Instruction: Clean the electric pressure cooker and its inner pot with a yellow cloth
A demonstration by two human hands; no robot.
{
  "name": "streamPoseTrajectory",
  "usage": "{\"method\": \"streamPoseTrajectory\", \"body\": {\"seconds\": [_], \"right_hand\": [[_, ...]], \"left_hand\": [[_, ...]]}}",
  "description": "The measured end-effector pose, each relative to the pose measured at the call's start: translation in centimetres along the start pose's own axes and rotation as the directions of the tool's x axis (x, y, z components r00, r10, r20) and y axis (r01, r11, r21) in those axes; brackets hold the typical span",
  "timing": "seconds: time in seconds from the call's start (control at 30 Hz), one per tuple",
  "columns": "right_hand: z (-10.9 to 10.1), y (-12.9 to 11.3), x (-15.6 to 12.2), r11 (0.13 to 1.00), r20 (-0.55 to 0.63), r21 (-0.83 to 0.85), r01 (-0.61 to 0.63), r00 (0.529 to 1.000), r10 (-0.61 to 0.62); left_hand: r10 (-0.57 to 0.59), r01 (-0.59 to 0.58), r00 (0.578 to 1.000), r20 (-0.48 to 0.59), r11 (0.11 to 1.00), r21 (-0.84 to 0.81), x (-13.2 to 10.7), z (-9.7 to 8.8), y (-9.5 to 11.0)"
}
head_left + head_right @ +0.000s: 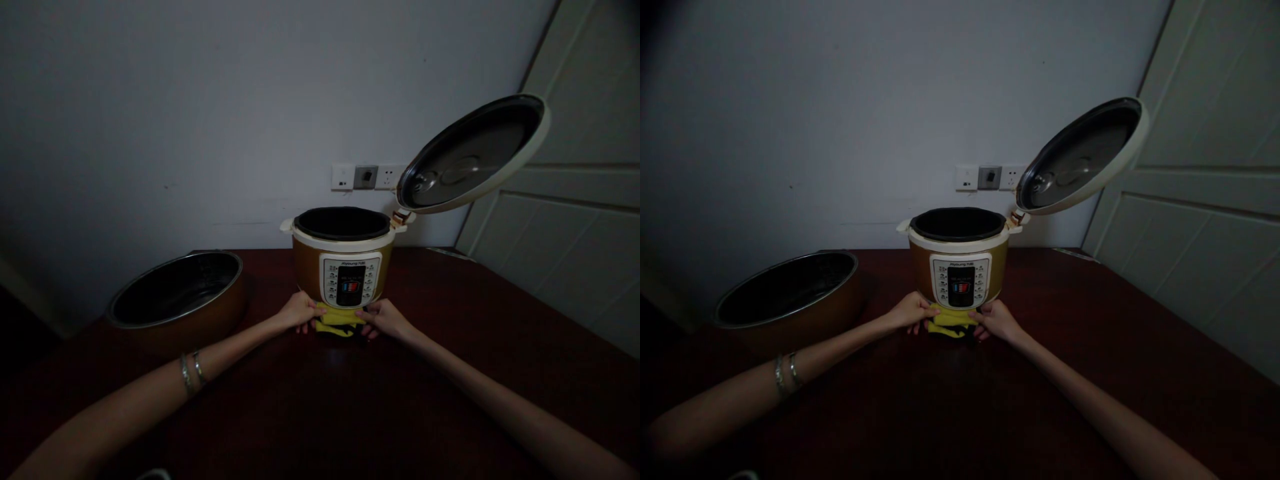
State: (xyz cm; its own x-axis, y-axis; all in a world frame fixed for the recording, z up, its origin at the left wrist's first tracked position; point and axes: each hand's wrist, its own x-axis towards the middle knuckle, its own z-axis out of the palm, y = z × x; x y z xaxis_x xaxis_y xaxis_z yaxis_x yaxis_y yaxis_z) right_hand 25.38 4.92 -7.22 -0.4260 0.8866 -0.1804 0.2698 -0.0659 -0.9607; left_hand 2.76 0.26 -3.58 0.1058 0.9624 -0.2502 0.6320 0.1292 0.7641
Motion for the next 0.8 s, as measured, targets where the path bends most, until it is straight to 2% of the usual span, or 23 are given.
{"method": "streamPoseTrajectory", "body": {"seconds": [0.13, 0.27, 0.37, 0.47, 0.67, 0.8], "right_hand": [[-0.5, -0.1, -0.1, 0.999, -0.032, -0.036, -0.016, 0.999, 0.015], [-3.0, -0.2, -0.5, 0.998, -0.1, -0.058, -0.017, 0.995, 0.011], [-4.0, -0.2, -0.5, 0.998, -0.152, -0.063, -0.005, 0.988, -0.004], [-3.6, -0.1, -0.4, 0.998, -0.177, -0.061, 0.013, 0.984, -0.023], [-1.3, -0.1, -0.5, 0.998, -0.152, -0.053, 0.025, 0.988, -0.033], [-1.3, -0.2, -0.5, 0.999, -0.157, -0.04, 0.035, 0.987, -0.041]], "left_hand": [[-0.001, 0.001, 1.0, 0.007, 1.0, -0.007, -0.1, 0.3, 0.4], [0.016, -0.014, 0.999, 0.045, 0.998, -0.054, 0.4, 2.3, 1.4], [0.007, -0.006, 1.0, 0.01, 0.993, -0.121, 0.6, 3.7, 1.5], [0.01, -0.016, 0.999, -0.035, 0.984, -0.176, 0.6, 4.0, 1.0], [-0.046, 0.019, 0.991, -0.123, 0.978, -0.208, -0.3, 2.8, 0.1], [-0.065, 0.029, 0.991, -0.121, 0.959, -0.281, -0.7, 3.0, 0.2]]}}
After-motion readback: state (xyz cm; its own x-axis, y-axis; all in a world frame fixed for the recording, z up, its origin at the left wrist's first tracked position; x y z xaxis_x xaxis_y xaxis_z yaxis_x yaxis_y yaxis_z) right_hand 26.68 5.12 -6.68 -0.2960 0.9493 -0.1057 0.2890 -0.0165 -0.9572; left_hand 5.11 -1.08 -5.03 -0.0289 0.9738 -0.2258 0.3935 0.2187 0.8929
